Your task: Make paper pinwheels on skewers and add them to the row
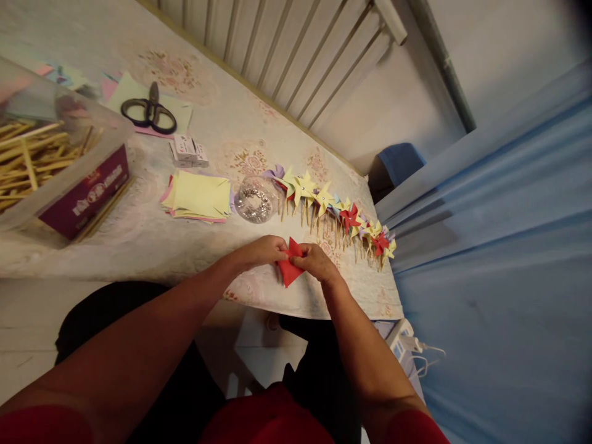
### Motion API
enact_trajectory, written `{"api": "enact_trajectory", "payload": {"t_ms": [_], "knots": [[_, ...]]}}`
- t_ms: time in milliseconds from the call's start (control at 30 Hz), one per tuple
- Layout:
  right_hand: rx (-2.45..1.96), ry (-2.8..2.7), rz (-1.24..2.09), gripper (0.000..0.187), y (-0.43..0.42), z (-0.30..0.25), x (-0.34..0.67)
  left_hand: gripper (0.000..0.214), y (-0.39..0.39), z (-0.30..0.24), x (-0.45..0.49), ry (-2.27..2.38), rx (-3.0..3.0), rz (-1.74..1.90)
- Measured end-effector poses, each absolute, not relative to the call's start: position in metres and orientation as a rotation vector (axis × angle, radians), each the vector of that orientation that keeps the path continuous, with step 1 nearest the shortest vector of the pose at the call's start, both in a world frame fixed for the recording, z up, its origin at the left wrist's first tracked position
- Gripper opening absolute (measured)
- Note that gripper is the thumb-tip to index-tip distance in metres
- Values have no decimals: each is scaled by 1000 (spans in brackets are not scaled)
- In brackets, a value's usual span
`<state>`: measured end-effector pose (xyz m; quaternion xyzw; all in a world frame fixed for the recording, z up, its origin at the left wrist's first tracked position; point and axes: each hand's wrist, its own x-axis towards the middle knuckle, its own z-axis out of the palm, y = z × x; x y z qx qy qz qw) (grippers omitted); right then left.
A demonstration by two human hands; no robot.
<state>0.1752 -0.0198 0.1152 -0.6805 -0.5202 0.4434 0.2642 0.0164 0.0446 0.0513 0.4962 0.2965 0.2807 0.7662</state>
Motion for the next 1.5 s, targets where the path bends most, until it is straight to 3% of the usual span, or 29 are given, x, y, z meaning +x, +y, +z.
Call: {"api": "enact_trajectory", "payload": {"t_ms": [333,700,1267,1500], "knots": [[-1699,-1012,1122,22,-18,96,182,51,50,51,10,498,643,579],[-1701,-940,990,19,-15,79,170,35,39,50,22,476,765,605],[-1568,-829,1116,26,-20,75,167,12,40,47,24,576,795,612],[-1624,-738,795,41,-36,69,178,16,39,53,21,578,772,646]]}}
